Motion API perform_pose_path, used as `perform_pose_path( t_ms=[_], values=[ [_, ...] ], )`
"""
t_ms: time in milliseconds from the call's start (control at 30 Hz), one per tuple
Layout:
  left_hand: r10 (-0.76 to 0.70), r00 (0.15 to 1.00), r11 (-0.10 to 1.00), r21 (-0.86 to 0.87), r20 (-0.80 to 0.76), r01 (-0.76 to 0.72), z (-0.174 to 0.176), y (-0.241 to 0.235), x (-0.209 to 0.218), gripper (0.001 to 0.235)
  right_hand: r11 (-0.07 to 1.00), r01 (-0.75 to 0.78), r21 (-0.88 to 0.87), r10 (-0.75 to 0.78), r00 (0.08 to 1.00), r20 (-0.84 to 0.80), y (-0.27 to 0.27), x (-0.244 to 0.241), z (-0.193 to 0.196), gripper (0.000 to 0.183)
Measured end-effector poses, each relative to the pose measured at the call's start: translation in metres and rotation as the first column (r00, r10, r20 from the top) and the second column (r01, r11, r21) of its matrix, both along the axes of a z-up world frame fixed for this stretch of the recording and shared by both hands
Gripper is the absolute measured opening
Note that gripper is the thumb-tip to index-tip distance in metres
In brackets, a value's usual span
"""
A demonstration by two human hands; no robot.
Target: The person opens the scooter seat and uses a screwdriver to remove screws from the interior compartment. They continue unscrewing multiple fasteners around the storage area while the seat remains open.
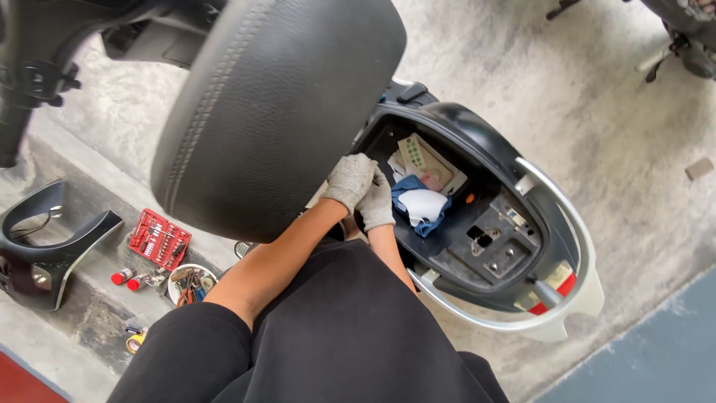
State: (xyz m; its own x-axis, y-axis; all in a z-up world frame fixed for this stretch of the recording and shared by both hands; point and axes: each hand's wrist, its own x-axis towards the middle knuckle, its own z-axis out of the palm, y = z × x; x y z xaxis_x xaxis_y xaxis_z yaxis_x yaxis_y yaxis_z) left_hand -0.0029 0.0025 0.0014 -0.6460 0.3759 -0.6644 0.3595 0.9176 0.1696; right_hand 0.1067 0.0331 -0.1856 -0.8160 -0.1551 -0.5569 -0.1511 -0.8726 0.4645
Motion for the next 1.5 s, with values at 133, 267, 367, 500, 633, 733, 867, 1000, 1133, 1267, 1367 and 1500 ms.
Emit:
perform_pose_path(
  t_ms=[133, 267, 367, 500, 633, 733, 867, 1000, 1133, 1267, 1367, 1500],
  values=[
    [-0.320, 0.927, 0.947, -0.034, -0.196, 0.320, 0.048, 0.011, -0.009, 0.030, 0.978, -0.176, 0.110, 0.158, 0.974, 0.160, 0.007, -0.013, 0.034, 0.047],
    [-0.438, 0.874, 0.873, 0.129, -0.212, 0.470, -0.001, -0.002, 0.009, 0.033, 0.999, 0.022, -0.037, -0.021, 0.999, 0.034, -0.007, 0.016, -0.061, 0.046],
    [-0.428, 0.879, 0.882, 0.114, -0.210, 0.457, -0.021, -0.002, 0.017, 0.024, 0.948, 0.160, 0.276, -0.014, 0.885, -0.465, -0.003, 0.026, -0.030, 0.045],
    [-0.172, 0.985, 0.985, -0.031, -0.010, 0.172, 0.033, 0.017, 0.004, 0.031, 0.998, -0.025, 0.049, 0.023, 0.998, 0.050, 0.002, 0.015, -0.003, 0.045],
    [-0.108, 0.976, 0.983, 0.124, -0.188, 0.133, 0.024, 0.014, 0.005, 0.035, 0.919, -0.373, 0.126, 0.300, 0.871, 0.388, 0.017, -0.019, 0.081, 0.048],
    [-0.265, 0.929, 0.870, 0.351, -0.258, 0.345, -0.015, -0.011, 0.010, 0.023, 0.928, -0.349, 0.129, 0.293, 0.900, 0.322, 0.013, -0.022, 0.083, 0.065],
    [-0.357, 0.904, 0.905, 0.154, -0.233, 0.397, -0.029, -0.018, 0.008, 0.025, 0.935, -0.333, 0.121, 0.288, 0.913, 0.289, 0.005, -0.004, 0.056, 0.076],
    [-0.092, 0.990, 0.981, -0.162, 0.108, 0.108, 0.041, 0.012, -0.011, 0.036, 0.960, -0.270, 0.070, 0.260, 0.957, 0.131, -0.002, 0.007, 0.043, 0.045],
    [-0.255, 0.941, 0.962, 0.045, -0.222, 0.271, 0.035, 0.004, -0.015, 0.038, 0.928, -0.332, 0.168, 0.298, 0.934, 0.198, -0.008, 0.010, 0.032, 0.029],
    [-0.331, 0.938, 0.937, 0.083, -0.107, 0.340, 0.026, -0.006, -0.015, 0.048, 0.604, -0.601, 0.523, 0.443, 0.799, 0.407, 0.041, -0.008, 0.083, 0.035],
    [-0.404, 0.876, 0.896, 0.081, -0.264, 0.437, -0.005, -0.019, -0.003, 0.044, -0.168, -0.679, 0.714, 0.263, 0.667, 0.697, 0.059, -0.008, 0.034, 0.036],
    [-0.301, 0.953, 0.953, 0.029, 0.034, 0.300, -0.013, -0.024, -0.002, 0.039, -0.800, -0.476, 0.364, 0.062, 0.539, 0.840, 0.060, -0.027, -0.009, 0.054]
  ],
)
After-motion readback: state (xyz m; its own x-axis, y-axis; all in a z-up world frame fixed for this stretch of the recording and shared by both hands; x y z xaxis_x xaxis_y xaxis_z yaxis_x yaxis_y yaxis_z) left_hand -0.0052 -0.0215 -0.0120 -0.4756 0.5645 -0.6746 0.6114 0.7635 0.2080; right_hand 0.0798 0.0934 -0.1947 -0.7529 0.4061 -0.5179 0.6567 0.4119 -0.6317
